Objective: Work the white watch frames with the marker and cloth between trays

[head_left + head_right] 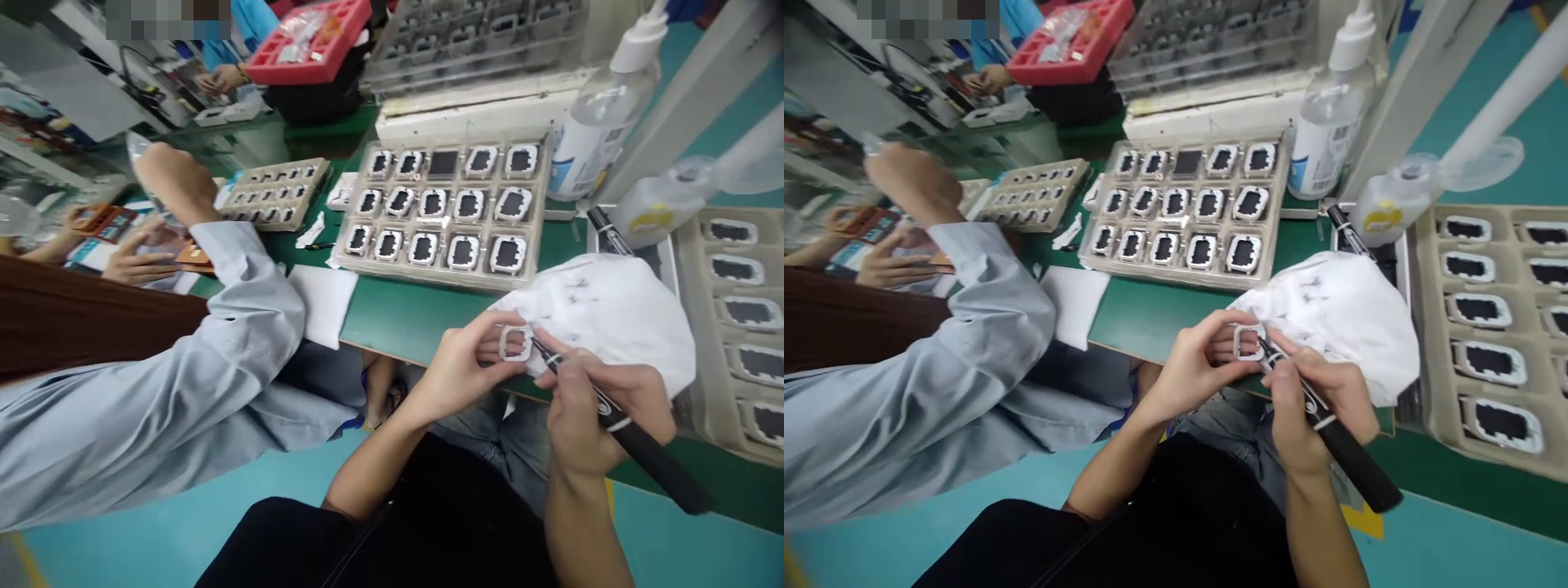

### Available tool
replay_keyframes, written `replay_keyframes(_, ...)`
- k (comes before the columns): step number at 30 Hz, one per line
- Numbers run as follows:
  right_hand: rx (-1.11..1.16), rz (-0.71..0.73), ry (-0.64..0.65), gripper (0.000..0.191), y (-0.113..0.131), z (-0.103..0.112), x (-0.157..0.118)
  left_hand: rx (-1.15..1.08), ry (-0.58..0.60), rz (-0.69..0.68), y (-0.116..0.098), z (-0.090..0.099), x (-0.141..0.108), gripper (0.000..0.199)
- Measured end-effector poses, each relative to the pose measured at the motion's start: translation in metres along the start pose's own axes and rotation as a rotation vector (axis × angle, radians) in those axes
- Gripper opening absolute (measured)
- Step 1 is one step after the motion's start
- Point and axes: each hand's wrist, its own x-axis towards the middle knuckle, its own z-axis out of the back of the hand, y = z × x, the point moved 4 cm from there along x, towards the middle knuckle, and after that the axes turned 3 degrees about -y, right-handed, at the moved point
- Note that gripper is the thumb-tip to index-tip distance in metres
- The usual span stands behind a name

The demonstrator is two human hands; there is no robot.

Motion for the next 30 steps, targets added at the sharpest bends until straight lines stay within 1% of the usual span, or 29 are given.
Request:
replay_keyframes(3, -0.066, 0.04, 0.039, 0.015, 0.008, -0.009, 0.002, 0.019, -0.006, -0.018, -0.004, 0.001, -0.001, 0.05)
replay_keyframes(7, -0.084, 0.067, 0.14, 0.013, 0.009, -0.011, 0.002, 0.043, -0.017, -0.047, -0.009, 0.001, -0.004, 0.046)
replay_keyframes(9, -0.094, 0.086, 0.161, 0.013, 0.012, -0.012, 0.002, 0.076, -0.026, -0.079, -0.011, 0.001, -0.005, 0.043)
replay_keyframes(13, -0.118, 0.104, 0.168, 0.015, 0.018, -0.015, 0.004, 0.151, -0.036, -0.144, -0.012, 0.001, -0.008, 0.038)
replay_keyframes(17, -0.136, 0.105, 0.199, 0.018, 0.022, -0.017, 0.005, 0.193, -0.041, -0.17, -0.011, 0.001, -0.009, 0.036)
replay_keyframes(23, -0.13, 0.113, 0.199, 0.019, 0.023, -0.017, 0.006, 0.246, -0.057, -0.144, -0.012, 0.001, -0.009, 0.034)
replay_keyframes(30, -0.141, 0.116, 0.178, 0.016, 0.023, -0.018, 0.007, 0.215, -0.073, -0.129, -0.015, 0.0, -0.009, 0.033)
